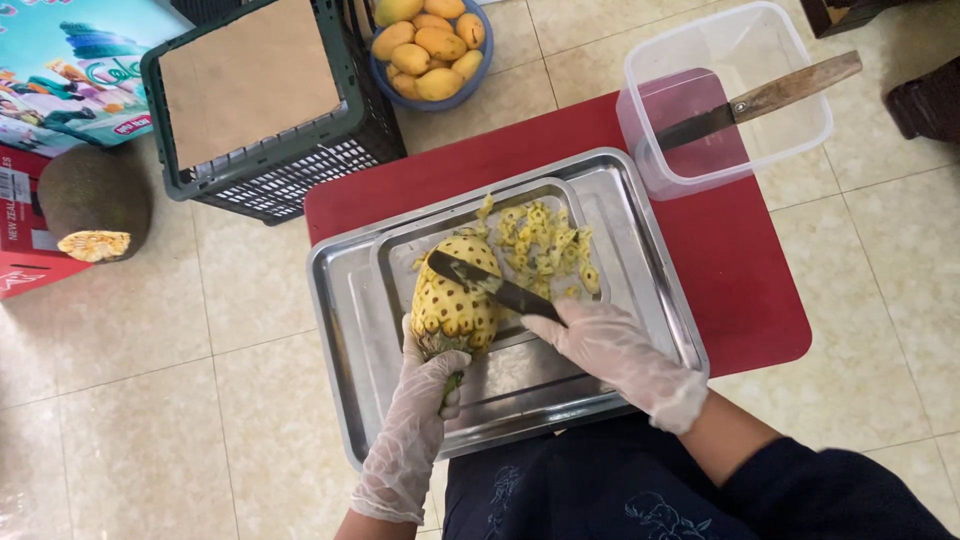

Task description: Removing the eyes of a peeled pineapple using a knife in a diagonal carving motion

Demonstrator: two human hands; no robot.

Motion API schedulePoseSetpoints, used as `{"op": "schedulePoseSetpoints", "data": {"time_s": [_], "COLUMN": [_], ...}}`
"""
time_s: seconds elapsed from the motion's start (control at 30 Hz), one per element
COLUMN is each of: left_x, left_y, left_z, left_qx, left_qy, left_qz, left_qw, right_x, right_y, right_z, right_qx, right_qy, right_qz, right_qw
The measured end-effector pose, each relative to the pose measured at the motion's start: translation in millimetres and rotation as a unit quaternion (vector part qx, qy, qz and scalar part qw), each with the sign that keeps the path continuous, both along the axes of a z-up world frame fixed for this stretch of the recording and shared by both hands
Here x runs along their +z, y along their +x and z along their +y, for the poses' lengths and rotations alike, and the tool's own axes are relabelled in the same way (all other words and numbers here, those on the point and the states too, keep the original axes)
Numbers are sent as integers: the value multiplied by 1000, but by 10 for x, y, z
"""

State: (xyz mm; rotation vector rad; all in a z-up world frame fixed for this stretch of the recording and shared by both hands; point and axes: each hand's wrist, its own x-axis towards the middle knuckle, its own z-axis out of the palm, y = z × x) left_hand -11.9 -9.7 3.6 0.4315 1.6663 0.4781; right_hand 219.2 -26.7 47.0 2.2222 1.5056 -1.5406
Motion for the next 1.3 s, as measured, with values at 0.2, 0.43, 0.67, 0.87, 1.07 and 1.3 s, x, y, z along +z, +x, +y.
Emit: {"op": "schedulePoseSetpoints", "data": {"time_s": [0.2, 0.43, 0.67, 0.87, 1.07, 1.3], "left_x": [306, 116, 21, 44, 77, -60], "left_y": [53, -200, -277, -283, -312, -405], "left_z": [27, 29, 25, 20, 23, -13], "left_qx": [9, 9, 24, 16, 12, 20], "left_qy": [-36, -26, -41, -51, -51, -21], "left_qz": [-38, -82, -79, -71, -64, -98], "left_qw": [999, 996, 996, 996, 997, 995], "right_x": [-762, -268, -651, -209, -204, -250], "right_y": [-35, 154, 115, -32, -158, 86], "right_z": [709, 337, 246, 580, 936, 808], "right_qx": [-2, -239, 55, 8, -19, -250], "right_qy": [52, -34, 64, -40, -78, -89], "right_qz": [12, 220, -35, 39, 61, 342], "right_qw": [999, 945, 996, 998, 995, 902]}}
